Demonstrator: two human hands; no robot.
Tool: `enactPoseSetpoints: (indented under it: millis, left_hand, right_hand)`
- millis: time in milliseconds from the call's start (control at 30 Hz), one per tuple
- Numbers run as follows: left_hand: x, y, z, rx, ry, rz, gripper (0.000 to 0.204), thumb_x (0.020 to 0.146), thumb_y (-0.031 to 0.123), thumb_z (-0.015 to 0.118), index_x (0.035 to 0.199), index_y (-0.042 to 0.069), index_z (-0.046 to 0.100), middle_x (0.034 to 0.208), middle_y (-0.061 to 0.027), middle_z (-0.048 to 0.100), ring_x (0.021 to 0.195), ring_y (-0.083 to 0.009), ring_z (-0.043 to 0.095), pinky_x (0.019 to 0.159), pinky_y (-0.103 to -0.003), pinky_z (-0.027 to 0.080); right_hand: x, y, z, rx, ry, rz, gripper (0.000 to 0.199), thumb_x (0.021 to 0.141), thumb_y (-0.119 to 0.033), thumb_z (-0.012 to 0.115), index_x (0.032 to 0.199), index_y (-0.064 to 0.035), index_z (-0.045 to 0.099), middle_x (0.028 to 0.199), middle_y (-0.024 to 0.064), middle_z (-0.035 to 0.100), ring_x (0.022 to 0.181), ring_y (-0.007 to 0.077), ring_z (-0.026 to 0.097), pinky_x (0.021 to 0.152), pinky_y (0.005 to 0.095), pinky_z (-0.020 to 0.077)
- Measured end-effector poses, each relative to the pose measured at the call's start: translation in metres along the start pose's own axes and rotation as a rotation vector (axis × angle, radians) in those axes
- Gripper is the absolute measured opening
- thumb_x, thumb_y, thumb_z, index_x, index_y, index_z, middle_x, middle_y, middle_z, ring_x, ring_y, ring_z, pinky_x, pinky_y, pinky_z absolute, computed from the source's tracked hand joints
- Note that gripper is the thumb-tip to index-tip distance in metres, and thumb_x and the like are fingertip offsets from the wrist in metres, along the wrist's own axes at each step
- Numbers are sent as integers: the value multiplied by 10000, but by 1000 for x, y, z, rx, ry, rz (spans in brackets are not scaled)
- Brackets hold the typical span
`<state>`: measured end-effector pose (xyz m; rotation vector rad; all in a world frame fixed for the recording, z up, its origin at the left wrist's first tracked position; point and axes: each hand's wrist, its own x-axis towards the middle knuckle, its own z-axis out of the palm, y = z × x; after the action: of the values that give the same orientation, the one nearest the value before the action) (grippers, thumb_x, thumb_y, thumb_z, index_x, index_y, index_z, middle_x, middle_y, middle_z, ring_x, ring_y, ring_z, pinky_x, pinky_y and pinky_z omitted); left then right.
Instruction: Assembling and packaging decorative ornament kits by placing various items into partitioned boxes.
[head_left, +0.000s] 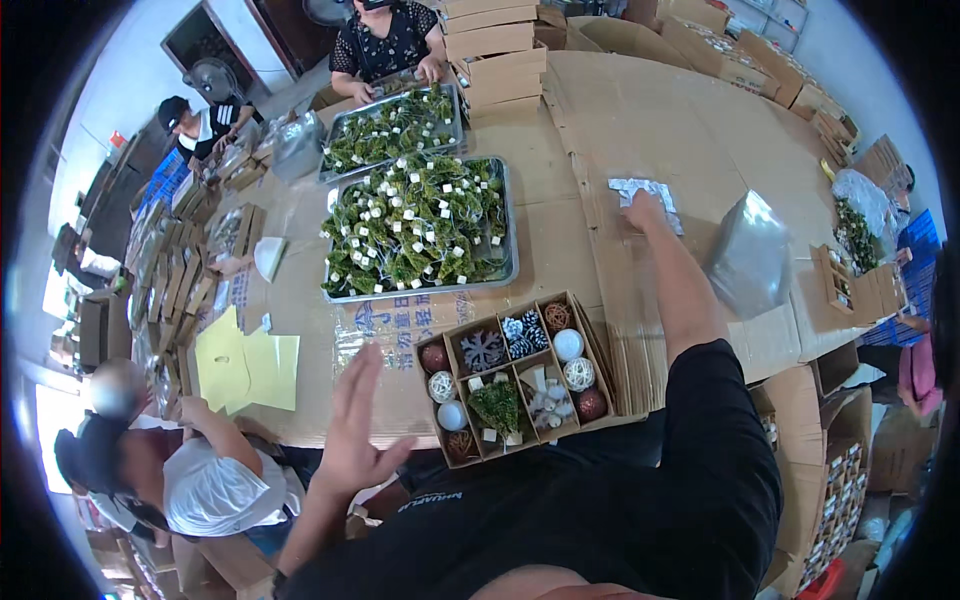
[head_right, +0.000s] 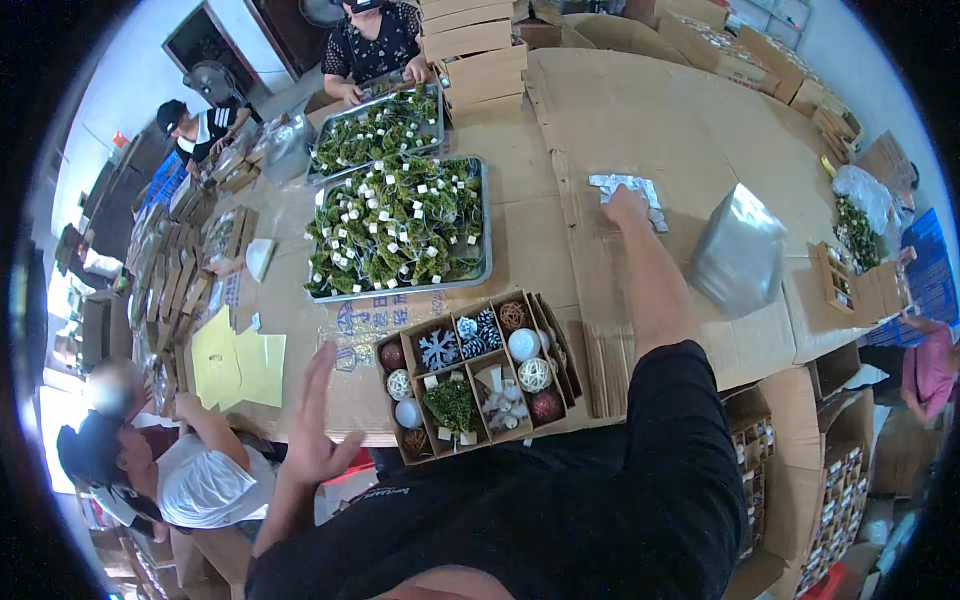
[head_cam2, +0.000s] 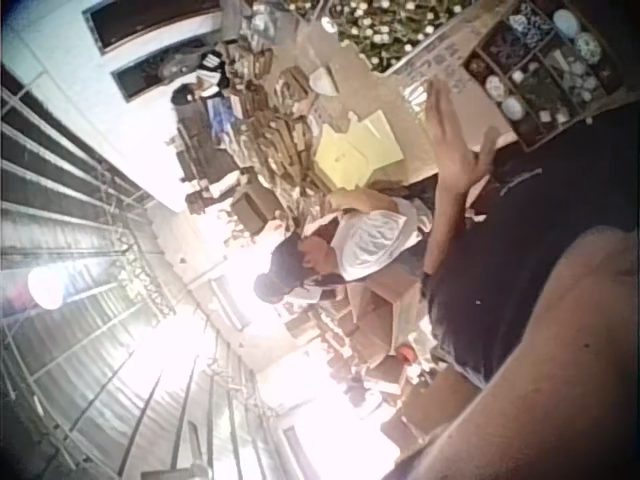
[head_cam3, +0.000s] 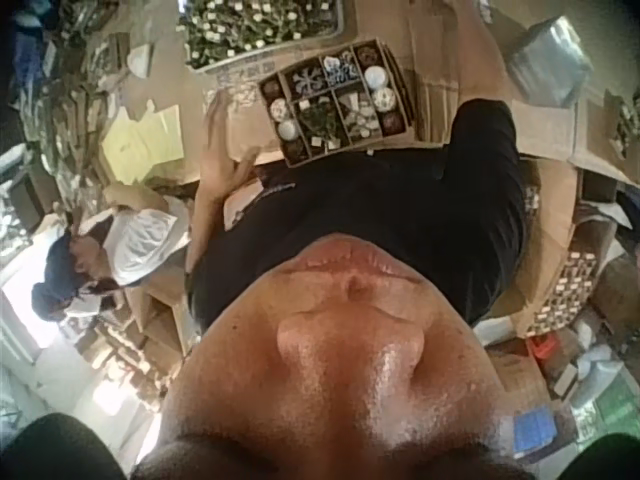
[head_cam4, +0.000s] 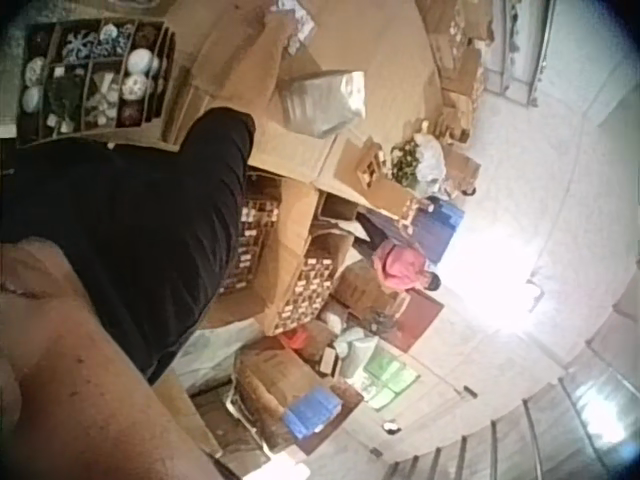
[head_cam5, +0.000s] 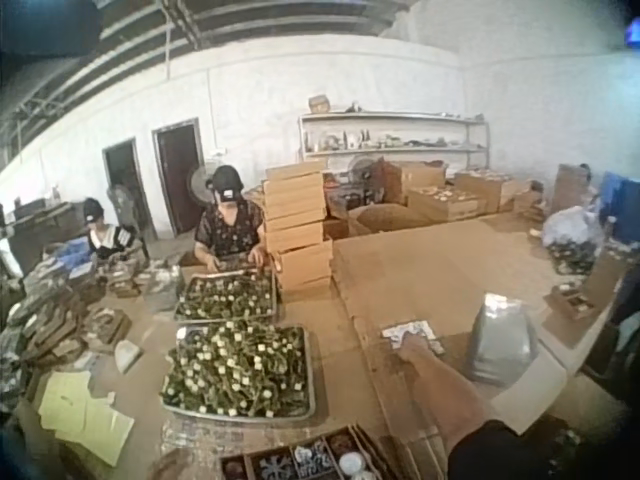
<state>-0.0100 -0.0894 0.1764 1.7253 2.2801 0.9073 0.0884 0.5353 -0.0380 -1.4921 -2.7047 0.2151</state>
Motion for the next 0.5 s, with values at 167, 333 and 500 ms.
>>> enactPoseSetpoints:
  millis: [167, 333, 500]
  left_hand:
    - [-21, -12, 21, -132, 284, -166, 579, 834, 153, 642, 1344, -60, 469, 1318, -255, 526, 1237, -413, 505, 1070, -456, 382]
    - [-11, 1, 18, -55, 215, -129, 515, 801, 61, 671, 1293, -19, 541, 1264, -227, 576, 1173, -388, 566, 1009, -431, 448]
    - [-2, 6, 25, 14, 196, 63, 388, 777, 51, 685, 1161, 23, 638, 1118, -156, 658, 1012, -329, 648, 908, -409, 515]
  right_hand:
    - [22, 6, 9, 78, 5, 36, 288, 712, -249, 735, 870, -9, 739, 945, 222, 715, 910, 362, 700, 804, 458, 555]
    - [8, 6, -21, 184, 46, -73, 200, 752, -218, 687, 812, -34, 741, 908, 208, 714, 878, 363, 695, 774, 453, 554]
    - [-75, -25, -86, 665, 72, -175, 210, 855, -235, 663, 856, -25, 679, 728, 80, 623, 670, 187, 593, 614, 338, 465]
